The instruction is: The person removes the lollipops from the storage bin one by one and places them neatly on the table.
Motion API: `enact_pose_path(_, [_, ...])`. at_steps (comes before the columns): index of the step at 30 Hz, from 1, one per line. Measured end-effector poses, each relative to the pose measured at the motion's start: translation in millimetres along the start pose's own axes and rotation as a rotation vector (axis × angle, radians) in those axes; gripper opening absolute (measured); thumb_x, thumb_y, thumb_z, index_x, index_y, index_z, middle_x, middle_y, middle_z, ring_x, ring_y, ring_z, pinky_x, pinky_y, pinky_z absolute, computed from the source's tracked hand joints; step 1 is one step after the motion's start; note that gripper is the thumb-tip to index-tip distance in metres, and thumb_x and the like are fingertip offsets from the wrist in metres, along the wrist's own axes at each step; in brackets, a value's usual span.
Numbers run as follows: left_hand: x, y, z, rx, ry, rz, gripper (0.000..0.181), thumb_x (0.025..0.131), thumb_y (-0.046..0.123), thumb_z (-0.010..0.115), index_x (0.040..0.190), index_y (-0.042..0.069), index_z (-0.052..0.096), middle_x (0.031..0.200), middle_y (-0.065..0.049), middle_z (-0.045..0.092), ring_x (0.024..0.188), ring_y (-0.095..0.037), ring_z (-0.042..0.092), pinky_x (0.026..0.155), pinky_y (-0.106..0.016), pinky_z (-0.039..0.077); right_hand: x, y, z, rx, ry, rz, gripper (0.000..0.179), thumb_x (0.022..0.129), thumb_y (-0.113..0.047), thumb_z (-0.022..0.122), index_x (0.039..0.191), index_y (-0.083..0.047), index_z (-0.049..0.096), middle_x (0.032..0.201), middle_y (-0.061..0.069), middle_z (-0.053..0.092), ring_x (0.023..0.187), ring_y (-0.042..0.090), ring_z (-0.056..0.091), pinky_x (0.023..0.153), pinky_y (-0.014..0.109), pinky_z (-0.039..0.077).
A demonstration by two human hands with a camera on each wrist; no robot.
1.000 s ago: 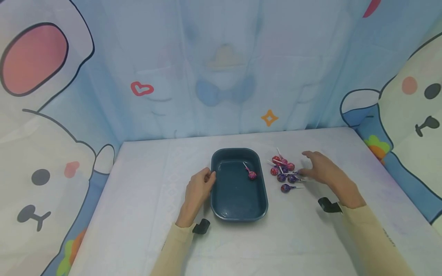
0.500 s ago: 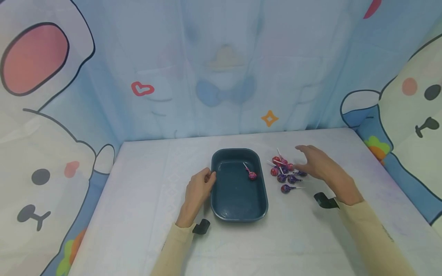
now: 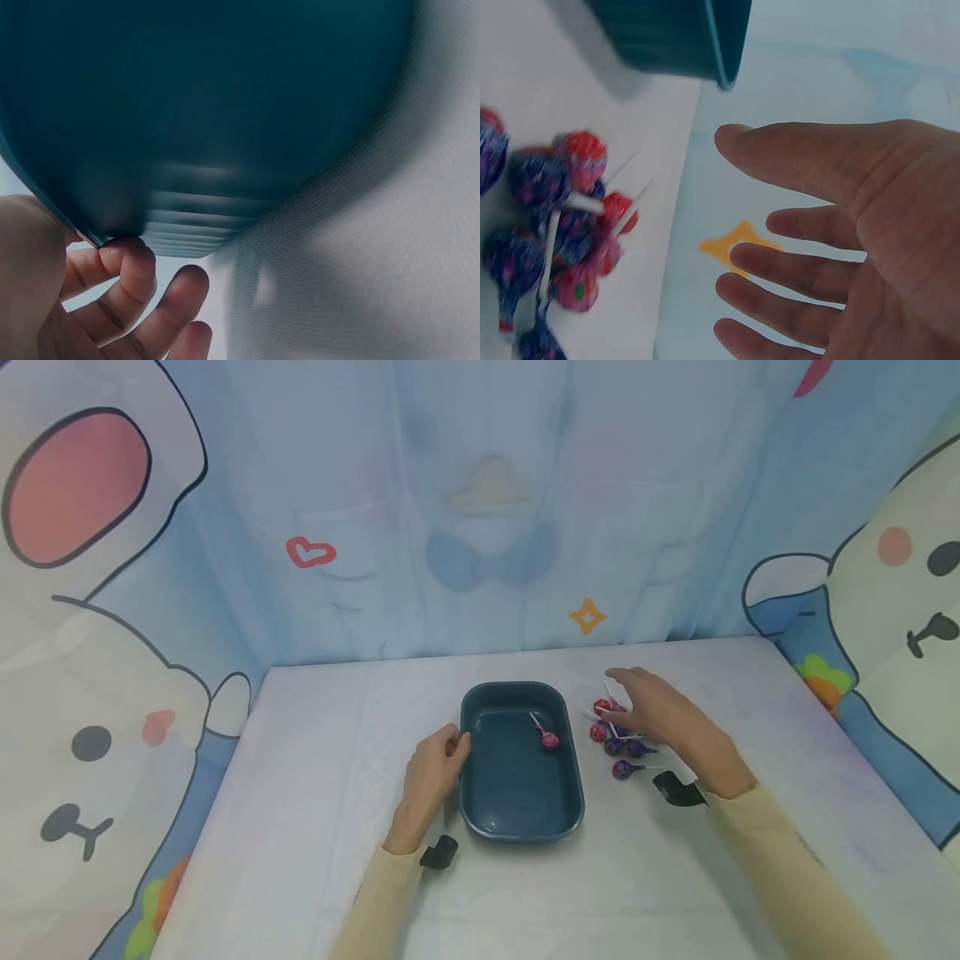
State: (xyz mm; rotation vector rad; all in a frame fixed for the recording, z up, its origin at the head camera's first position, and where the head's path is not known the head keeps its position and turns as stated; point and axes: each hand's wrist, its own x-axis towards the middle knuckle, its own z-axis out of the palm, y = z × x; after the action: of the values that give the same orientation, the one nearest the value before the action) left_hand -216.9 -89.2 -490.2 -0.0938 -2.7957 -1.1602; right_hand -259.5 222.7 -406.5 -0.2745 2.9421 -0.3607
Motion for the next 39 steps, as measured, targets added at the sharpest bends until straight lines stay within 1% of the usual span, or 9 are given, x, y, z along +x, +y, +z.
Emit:
enact_pose_path(6, [0.3, 0.8, -0.9, -0.003, -0.001, 0.000, 0.030, 0.093, 0.039, 0.047, 0.073, 0.018, 0.050, 0.059, 0.003, 0.050, 0.049, -0.010, 0.045, 0.043, -0.024, 0.035, 0.5, -21, 1, -0.013, 0.026, -0.116, 0.069, 0.082, -0.031, 0.067, 0.136, -0.004, 0.036, 0.135, 0.023, 0.041, 0.122, 0.039, 0.042, 0.097, 0.054, 0.035])
enact_pose_path(7, [0.3, 0.8, -1.0, -0.002, 0.000, 0.000, 0.030, 0.093, 0.039, 0.047, 0.073, 0.017, 0.050, 0.059, 0.003, 0.050, 0.049, -0.010, 0.044, 0.043, -0.024, 0.035, 0.7, -25, 2, -0.021, 0.031, -0.131, 0.068, 0.082, -0.031, 0.067, 0.136, -0.004, 0.037, 0.134, 0.022, 0.042, 0.119, 0.038, 0.045, 0.096, 0.053, 0.037])
enact_pose_path(10, [0.7, 1.0, -0.9, 0.003, 0.001, 0.001, 0.030, 0.093, 0.039, 0.047, 0.073, 0.017, 0.050, 0.059, 0.003, 0.049, 0.049, -0.010, 0.044, 0.043, -0.024, 0.034, 1.2, -37, 4, -0.048, 0.046, -0.158, 0.066, 0.081, -0.030, 0.068, 0.136, -0.006, 0.039, 0.134, 0.020, 0.044, 0.117, 0.035, 0.047, 0.096, 0.051, 0.038])
enact_pose_path(15, [0.6, 1.4, -0.7, 0.005, -0.002, -0.004, 0.030, 0.093, 0.039, 0.047, 0.073, 0.017, 0.050, 0.059, 0.003, 0.049, 0.049, -0.010, 0.044, 0.043, -0.024, 0.034, 1.4, -58, 10, -0.129, 0.074, -0.238, 0.063, 0.079, -0.029, 0.070, 0.132, -0.006, 0.045, 0.129, 0.017, 0.050, 0.116, 0.033, 0.050, 0.093, 0.049, 0.041])
enact_pose_path(19, [0.2, 1.8, -1.0, 0.002, -0.004, -0.010, 0.030, 0.093, 0.040, 0.047, 0.073, 0.018, 0.050, 0.059, 0.003, 0.049, 0.049, -0.010, 0.044, 0.043, -0.024, 0.034, 3.0, -73, 16, -0.219, 0.093, -0.337, 0.055, 0.078, -0.028, 0.071, 0.124, -0.005, 0.052, 0.117, 0.015, 0.057, 0.103, 0.030, 0.057, 0.085, 0.045, 0.046])
enact_pose_path(22, [0.4, 1.4, -0.9, 0.006, -0.003, -0.010, 0.030, 0.093, 0.040, 0.047, 0.073, 0.017, 0.050, 0.059, 0.003, 0.049, 0.049, -0.010, 0.044, 0.044, -0.024, 0.034, 5.5, -83, 21, -0.288, 0.084, -0.378, 0.049, 0.078, -0.029, 0.071, 0.118, -0.005, 0.056, 0.108, 0.012, 0.060, 0.095, 0.027, 0.058, 0.079, 0.042, 0.049])
enact_pose_path(29, [1.1, -0.1, -0.4, 0.018, 0.000, -0.005, 0.029, 0.092, 0.040, 0.047, 0.073, 0.018, 0.050, 0.059, 0.003, 0.049, 0.050, -0.010, 0.044, 0.044, -0.024, 0.033, 14.0, -96, 34, -0.401, 0.040, -0.379, 0.042, 0.077, -0.031, 0.072, 0.110, -0.009, 0.061, 0.095, 0.006, 0.061, 0.088, 0.023, 0.057, 0.080, 0.040, 0.047])
enact_pose_path(34, [1.1, -0.1, -0.6, 0.015, 0.000, -0.009, 0.029, 0.092, 0.040, 0.047, 0.073, 0.018, 0.050, 0.060, 0.004, 0.049, 0.050, -0.010, 0.044, 0.044, -0.024, 0.034, 19.3, -98, 40, -0.439, 0.020, -0.367, 0.036, 0.077, -0.029, 0.073, 0.104, -0.008, 0.063, 0.095, 0.008, 0.061, 0.085, 0.024, 0.057, 0.081, 0.042, 0.047])
enact_pose_path(39, [1.3, 0.0, -0.7, 0.020, 0.002, -0.007, 0.029, 0.092, 0.040, 0.047, 0.073, 0.018, 0.050, 0.059, 0.004, 0.049, 0.050, -0.010, 0.044, 0.044, -0.024, 0.033, 18.3, -100, 43, -0.481, 0.015, -0.361, 0.030, 0.077, -0.027, 0.072, 0.099, -0.008, 0.066, 0.094, 0.009, 0.063, 0.084, 0.026, 0.058, 0.082, 0.042, 0.047])
